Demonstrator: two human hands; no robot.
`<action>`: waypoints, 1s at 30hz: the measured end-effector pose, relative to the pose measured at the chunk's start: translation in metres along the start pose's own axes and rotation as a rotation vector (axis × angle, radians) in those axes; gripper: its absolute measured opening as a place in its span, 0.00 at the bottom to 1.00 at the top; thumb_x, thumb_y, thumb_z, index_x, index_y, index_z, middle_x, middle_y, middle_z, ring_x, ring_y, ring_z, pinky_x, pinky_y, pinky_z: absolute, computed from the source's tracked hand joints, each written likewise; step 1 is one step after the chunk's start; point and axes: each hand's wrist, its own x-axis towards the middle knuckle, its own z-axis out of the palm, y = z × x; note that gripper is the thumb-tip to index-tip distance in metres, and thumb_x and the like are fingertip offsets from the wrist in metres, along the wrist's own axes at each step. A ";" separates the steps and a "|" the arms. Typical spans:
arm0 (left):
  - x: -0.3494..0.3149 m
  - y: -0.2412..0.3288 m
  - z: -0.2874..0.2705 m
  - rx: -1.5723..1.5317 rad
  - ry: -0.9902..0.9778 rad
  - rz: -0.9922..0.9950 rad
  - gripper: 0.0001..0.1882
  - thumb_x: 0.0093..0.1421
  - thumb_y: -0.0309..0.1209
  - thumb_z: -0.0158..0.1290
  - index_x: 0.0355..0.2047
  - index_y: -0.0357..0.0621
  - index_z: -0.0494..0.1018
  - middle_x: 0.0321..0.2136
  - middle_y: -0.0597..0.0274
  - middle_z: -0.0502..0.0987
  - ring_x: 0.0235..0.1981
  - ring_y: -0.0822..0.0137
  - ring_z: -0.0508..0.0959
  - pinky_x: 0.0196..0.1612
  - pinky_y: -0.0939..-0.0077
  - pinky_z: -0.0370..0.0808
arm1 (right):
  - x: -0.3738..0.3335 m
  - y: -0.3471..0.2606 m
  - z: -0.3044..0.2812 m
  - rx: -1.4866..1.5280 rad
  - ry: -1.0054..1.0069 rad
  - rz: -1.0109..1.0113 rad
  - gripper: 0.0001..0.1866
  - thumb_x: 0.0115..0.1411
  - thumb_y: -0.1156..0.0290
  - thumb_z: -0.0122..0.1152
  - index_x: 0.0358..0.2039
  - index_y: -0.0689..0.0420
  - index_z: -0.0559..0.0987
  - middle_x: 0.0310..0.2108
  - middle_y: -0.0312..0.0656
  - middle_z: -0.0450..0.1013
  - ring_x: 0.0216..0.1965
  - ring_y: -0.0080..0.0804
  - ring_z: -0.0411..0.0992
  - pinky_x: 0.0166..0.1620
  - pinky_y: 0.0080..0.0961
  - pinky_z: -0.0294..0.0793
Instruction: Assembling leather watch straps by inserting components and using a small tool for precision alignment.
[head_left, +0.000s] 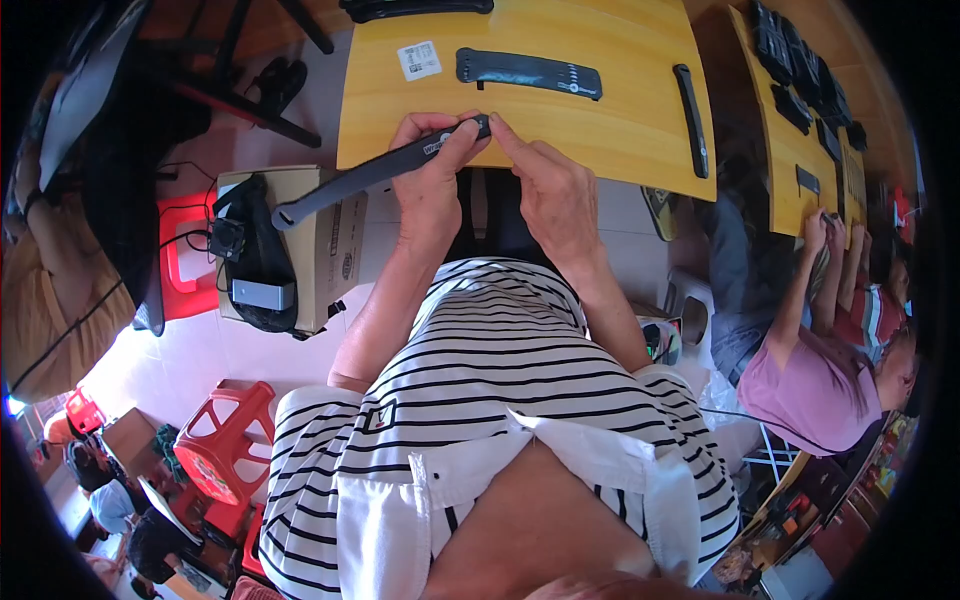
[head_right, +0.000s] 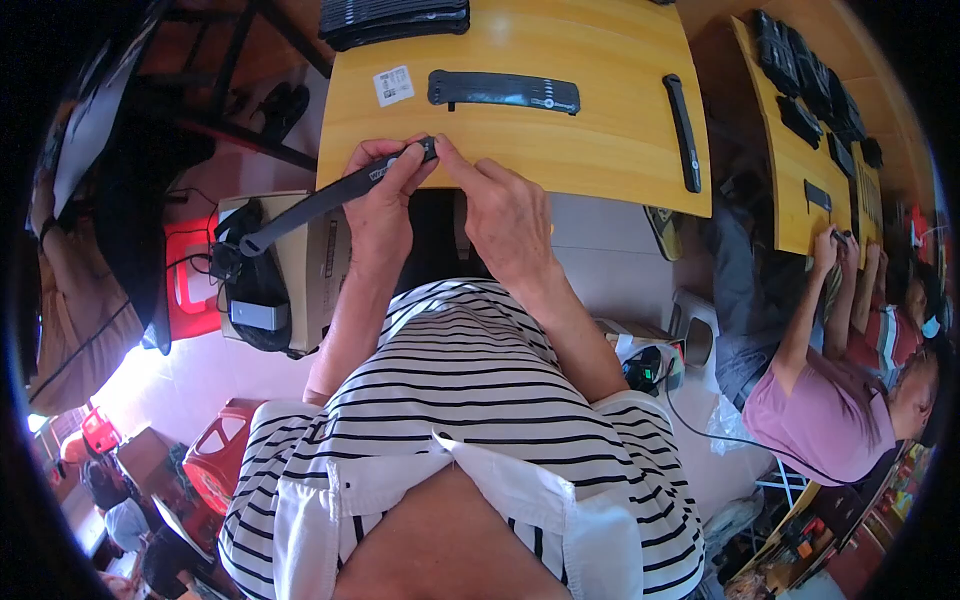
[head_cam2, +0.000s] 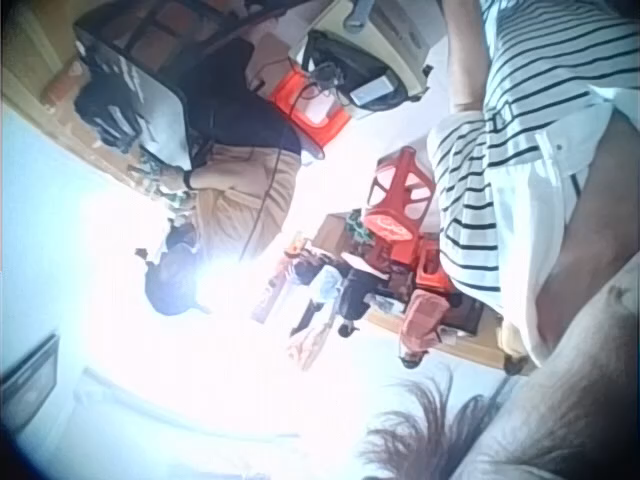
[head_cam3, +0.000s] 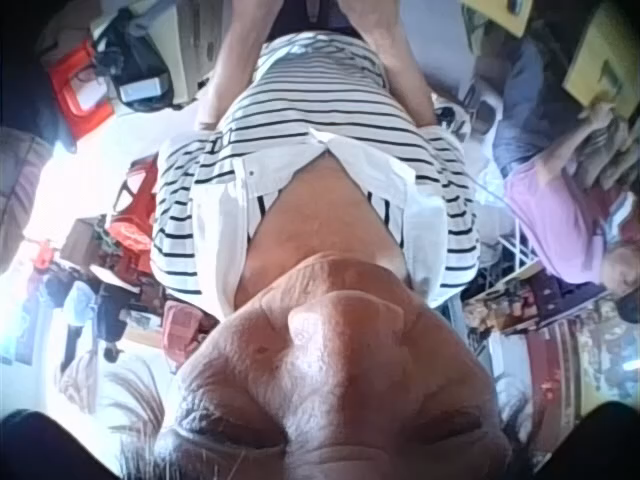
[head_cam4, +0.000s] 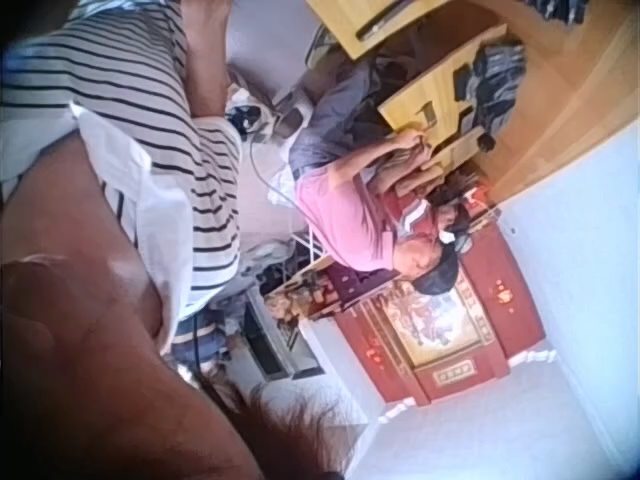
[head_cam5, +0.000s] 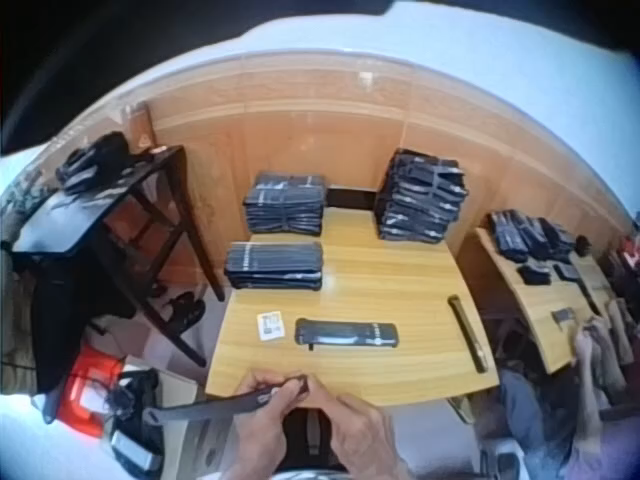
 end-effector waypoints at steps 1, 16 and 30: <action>-0.002 -0.003 0.001 -0.079 0.040 -0.019 0.08 0.54 0.18 0.53 0.32 0.38 0.65 0.37 0.50 0.74 0.40 0.62 0.76 0.45 0.72 0.77 | 0.000 -0.002 0.001 -0.030 0.014 0.004 0.27 0.52 0.85 0.49 0.52 0.50 0.71 0.20 0.45 0.67 0.22 0.39 0.69 0.27 0.31 0.70; 0.017 0.018 -0.014 0.138 -0.101 -0.159 0.08 0.52 0.18 0.55 0.29 0.36 0.66 0.32 0.53 0.74 0.34 0.66 0.77 0.40 0.76 0.79 | 0.004 0.020 -0.006 0.068 -0.044 -0.113 0.25 0.49 0.84 0.52 0.49 0.49 0.75 0.20 0.43 0.70 0.22 0.37 0.70 0.26 0.29 0.70; 0.007 0.000 0.012 0.119 -0.034 0.095 0.09 0.53 0.19 0.54 0.32 0.36 0.66 0.33 0.53 0.75 0.35 0.69 0.76 0.42 0.78 0.76 | -0.003 0.007 0.041 0.457 0.336 0.119 0.22 0.56 0.85 0.49 0.52 0.55 0.71 0.22 0.48 0.70 0.22 0.33 0.70 0.28 0.25 0.72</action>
